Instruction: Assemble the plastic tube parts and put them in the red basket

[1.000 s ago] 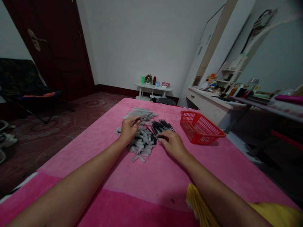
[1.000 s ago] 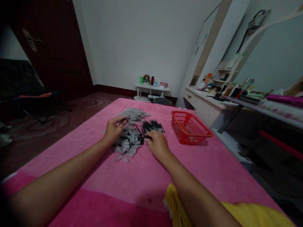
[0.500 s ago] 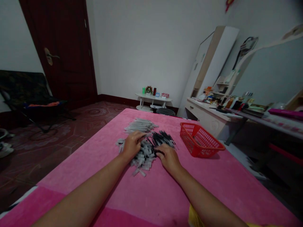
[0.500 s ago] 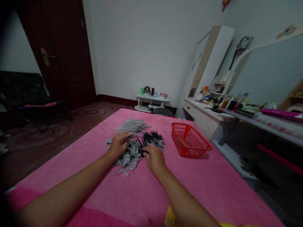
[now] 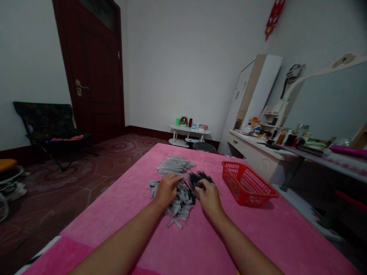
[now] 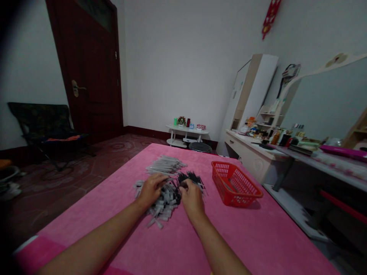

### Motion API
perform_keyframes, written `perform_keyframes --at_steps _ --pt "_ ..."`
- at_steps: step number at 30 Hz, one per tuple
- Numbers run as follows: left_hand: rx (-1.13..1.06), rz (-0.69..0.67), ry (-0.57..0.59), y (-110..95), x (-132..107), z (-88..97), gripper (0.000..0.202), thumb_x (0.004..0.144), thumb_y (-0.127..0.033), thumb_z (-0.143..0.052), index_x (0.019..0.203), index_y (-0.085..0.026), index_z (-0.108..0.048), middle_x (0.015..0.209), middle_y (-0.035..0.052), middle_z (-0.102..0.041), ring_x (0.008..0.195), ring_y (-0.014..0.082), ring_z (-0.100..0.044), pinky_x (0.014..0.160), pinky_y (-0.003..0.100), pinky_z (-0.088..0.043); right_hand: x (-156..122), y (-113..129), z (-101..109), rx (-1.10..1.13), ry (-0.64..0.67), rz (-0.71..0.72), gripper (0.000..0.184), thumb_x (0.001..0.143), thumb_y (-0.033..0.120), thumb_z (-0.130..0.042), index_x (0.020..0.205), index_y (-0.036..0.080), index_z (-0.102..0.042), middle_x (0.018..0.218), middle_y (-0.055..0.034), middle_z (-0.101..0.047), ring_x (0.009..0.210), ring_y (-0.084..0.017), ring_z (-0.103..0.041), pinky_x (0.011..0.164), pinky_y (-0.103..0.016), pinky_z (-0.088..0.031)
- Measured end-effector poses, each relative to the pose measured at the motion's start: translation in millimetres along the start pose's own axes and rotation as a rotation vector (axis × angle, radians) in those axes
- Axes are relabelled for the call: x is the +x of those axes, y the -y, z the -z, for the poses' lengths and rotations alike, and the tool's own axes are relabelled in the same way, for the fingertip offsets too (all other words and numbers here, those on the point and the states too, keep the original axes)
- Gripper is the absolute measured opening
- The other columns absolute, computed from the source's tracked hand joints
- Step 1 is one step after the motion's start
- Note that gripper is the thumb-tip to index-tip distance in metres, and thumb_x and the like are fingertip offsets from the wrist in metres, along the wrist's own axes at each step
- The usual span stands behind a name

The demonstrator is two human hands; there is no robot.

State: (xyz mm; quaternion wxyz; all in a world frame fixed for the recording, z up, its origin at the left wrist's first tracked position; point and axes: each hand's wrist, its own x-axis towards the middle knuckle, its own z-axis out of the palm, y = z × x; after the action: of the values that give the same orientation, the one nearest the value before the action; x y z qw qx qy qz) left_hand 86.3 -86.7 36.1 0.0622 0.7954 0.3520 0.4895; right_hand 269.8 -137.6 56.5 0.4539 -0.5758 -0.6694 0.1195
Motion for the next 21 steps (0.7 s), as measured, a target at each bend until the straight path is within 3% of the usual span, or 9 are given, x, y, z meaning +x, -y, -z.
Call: perform_keyframes --at_steps 3,5,10,14,17,21 --pt "0.012 -0.005 0.003 1 -1 -0.6 0.029 0.084 -0.012 -0.052 0.104 -0.024 -0.069 0.090 0.0076 -0.068 0.088 0.0212 -0.061 0.078 0.036 -0.049 10 4 -11 0.273 -0.076 -0.124 0.010 0.075 0.023 -0.051 0.081 0.018 -0.058 0.073 -0.0040 -0.066 0.067 -0.019 -0.064 0.061 -0.029 -0.051" --pt "0.024 -0.009 0.008 3 -1 -1.1 0.029 0.084 -0.012 -0.052 0.104 -0.024 -0.069 0.089 0.0074 -0.067 0.087 0.0214 -0.061 0.078 0.036 -0.049 10 2 -17 0.329 -0.090 -0.147 0.014 0.074 0.023 -0.050 0.084 0.018 -0.059 0.075 -0.0045 -0.067 0.067 -0.018 -0.065 0.061 -0.029 -0.051" --pt "0.047 -0.020 0.007 3 -2 -0.8 0.031 0.083 -0.009 -0.052 0.104 -0.024 -0.069 0.091 0.0063 -0.067 0.089 0.0204 -0.061 0.081 0.035 -0.049 -6 -10 -12 0.122 0.050 -0.074 0.015 0.071 0.018 -0.053 0.079 0.019 -0.065 0.074 -0.0028 -0.069 0.069 -0.018 -0.064 0.064 -0.028 -0.049" --pt "0.051 -0.029 0.019 1 -1 -0.1 0.028 0.084 -0.011 -0.052 0.103 -0.021 -0.069 0.089 0.0066 -0.067 0.087 0.0192 -0.061 0.078 0.032 -0.048 -12 -3 -3 0.109 0.150 -0.048 0.015 0.070 0.016 -0.055 0.078 0.017 -0.067 0.071 -0.0014 -0.068 0.064 -0.016 -0.061 0.059 -0.025 -0.044" --pt "0.045 -0.031 0.018 1 0 0.4 0.026 0.084 -0.011 -0.053 0.103 -0.020 -0.069 0.089 0.0067 -0.067 0.086 0.0184 -0.060 0.077 0.031 -0.047 -16 18 -1 0.068 0.188 0.055 0.014 0.073 0.016 -0.059 0.082 0.018 -0.070 0.076 -0.0011 -0.067 0.067 -0.014 -0.059 0.061 -0.024 -0.043" --pt "0.033 -0.022 0.012 1 -1 -0.1 0.025 0.083 -0.009 -0.054 0.101 -0.018 -0.069 0.088 0.0070 -0.067 0.085 0.0181 -0.059 0.077 0.030 -0.046 -28 45 0 -0.183 0.286 0.302 0.015 0.075 0.018 -0.066 0.087 0.024 -0.073 0.085 -0.0016 -0.065 0.082 -0.016 -0.058 0.071 -0.025 -0.040"
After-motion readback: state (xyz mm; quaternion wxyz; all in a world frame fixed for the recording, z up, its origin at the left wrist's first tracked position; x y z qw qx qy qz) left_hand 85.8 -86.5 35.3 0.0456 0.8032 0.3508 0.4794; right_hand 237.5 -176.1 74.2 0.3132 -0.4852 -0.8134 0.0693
